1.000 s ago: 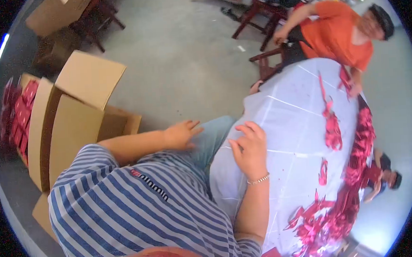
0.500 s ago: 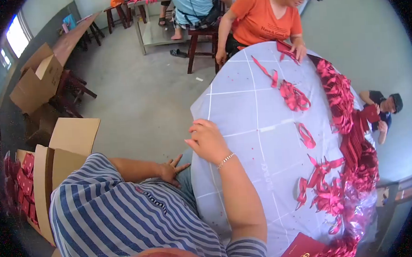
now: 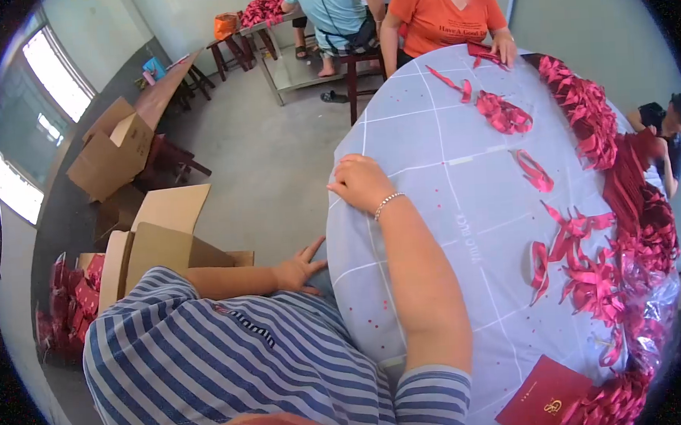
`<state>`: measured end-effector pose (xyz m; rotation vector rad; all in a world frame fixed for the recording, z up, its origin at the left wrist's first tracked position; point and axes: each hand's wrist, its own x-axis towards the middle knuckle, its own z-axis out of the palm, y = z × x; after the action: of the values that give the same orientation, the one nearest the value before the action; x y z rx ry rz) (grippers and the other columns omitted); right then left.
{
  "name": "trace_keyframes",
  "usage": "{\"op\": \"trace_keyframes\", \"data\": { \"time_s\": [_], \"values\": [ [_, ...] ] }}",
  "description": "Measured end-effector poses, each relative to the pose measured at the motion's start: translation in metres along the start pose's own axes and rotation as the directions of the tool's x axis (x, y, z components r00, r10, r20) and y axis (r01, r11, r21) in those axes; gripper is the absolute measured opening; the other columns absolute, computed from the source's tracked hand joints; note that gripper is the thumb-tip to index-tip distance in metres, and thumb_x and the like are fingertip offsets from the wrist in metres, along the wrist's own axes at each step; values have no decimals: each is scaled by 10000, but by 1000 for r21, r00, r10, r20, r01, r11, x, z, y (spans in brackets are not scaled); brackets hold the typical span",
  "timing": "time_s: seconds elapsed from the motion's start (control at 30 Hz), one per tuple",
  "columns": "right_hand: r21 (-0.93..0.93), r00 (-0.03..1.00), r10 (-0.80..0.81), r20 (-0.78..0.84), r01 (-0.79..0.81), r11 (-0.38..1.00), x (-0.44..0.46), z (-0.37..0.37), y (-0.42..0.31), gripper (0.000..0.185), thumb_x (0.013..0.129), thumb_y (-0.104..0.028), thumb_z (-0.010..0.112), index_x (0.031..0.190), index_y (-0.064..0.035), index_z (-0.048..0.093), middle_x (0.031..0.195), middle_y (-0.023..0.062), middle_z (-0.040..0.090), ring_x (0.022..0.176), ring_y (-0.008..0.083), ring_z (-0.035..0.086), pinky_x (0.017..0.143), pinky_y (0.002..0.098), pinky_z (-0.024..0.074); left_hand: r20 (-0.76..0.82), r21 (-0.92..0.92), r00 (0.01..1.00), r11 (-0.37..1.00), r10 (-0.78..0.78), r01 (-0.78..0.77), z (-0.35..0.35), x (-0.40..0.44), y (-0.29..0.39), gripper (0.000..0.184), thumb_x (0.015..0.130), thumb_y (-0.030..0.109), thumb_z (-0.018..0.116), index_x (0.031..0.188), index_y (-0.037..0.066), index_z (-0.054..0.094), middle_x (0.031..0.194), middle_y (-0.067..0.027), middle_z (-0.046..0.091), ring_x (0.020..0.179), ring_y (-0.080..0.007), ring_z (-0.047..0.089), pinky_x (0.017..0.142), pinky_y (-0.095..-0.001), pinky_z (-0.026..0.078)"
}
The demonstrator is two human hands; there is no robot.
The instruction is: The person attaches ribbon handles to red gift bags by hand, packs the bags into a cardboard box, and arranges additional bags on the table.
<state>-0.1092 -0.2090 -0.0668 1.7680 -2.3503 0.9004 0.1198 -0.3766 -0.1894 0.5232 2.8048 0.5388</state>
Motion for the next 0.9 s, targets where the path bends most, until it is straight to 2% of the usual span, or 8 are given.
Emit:
{"op": "trace_keyframes", "data": {
  "time_s": [0.13,0.2,0.37,0.47,0.53,0.7,0.83,0.9],
  "values": [
    [-11,998,-24,-65,24,1000,1,1,7,262,823,-282,681,725,-39,701,936,92,697,1079,281,596,938,395,460,-19,2,994,994,-107,108,-8,-17,10,996,708,496,784,1526,304,249,1549,-330,31,1308,-554,335,1081,-548,356],
    [50,999,-13,-47,16,999,-1,8,9,260,815,-277,683,718,-36,695,928,99,695,1062,288,598,924,401,464,-27,25,973,973,-227,228,-6,-32,15,998,714,485,785,1526,260,251,1544,-344,26,1284,-546,374,1075,-511,374],
    [102,1000,10,-17,-8,995,0,-1,11,183,799,-174,695,730,-8,658,1018,133,681,1033,315,598,898,401,470,-93,-78,913,917,-398,392,5,-56,14,1009,706,438,793,1532,283,235,1546,-341,50,1263,-559,387,1056,-535,387],
    [117,994,-39,-102,51,992,-1,2,15,94,803,-104,680,801,-11,669,1027,125,681,1070,316,596,931,397,466,-158,-121,894,907,-420,404,19,-69,4,993,714,411,789,1530,283,239,1548,-332,57,1268,-554,386,1056,-529,388],
    [130,995,16,-98,-3,991,-1,7,19,81,832,-68,643,886,-18,680,1069,116,682,1136,305,584,979,389,447,-179,-180,871,886,-457,428,30,-74,-10,978,716,425,777,1527,293,246,1548,-332,64,1250,-558,403,1051,-528,396],
    [101,993,114,16,-115,988,-5,3,16,139,871,-16,594,980,-20,681,1115,94,677,1213,276,550,1032,363,417,-117,-271,870,858,-479,436,41,-76,-36,941,754,462,738,1529,305,227,1551,-321,94,1230,-558,430,1050,-515,404],
    [61,987,158,37,-160,985,-2,1,7,146,854,-16,582,968,-33,670,1085,144,663,1129,326,579,1002,392,434,77,-349,899,833,-430,429,18,-75,-53,941,781,410,749,1539,287,206,1561,-293,117,1303,-487,403,1069,-467,392],
    [-28,988,153,-4,-153,988,-2,2,2,144,844,-24,603,972,-38,669,1067,151,660,1091,337,590,975,406,450,-11,-331,942,890,-335,312,31,-76,-70,942,784,404,745,1541,308,192,1568,-281,112,1255,-492,454,1052,-483,406]
  ]
}}
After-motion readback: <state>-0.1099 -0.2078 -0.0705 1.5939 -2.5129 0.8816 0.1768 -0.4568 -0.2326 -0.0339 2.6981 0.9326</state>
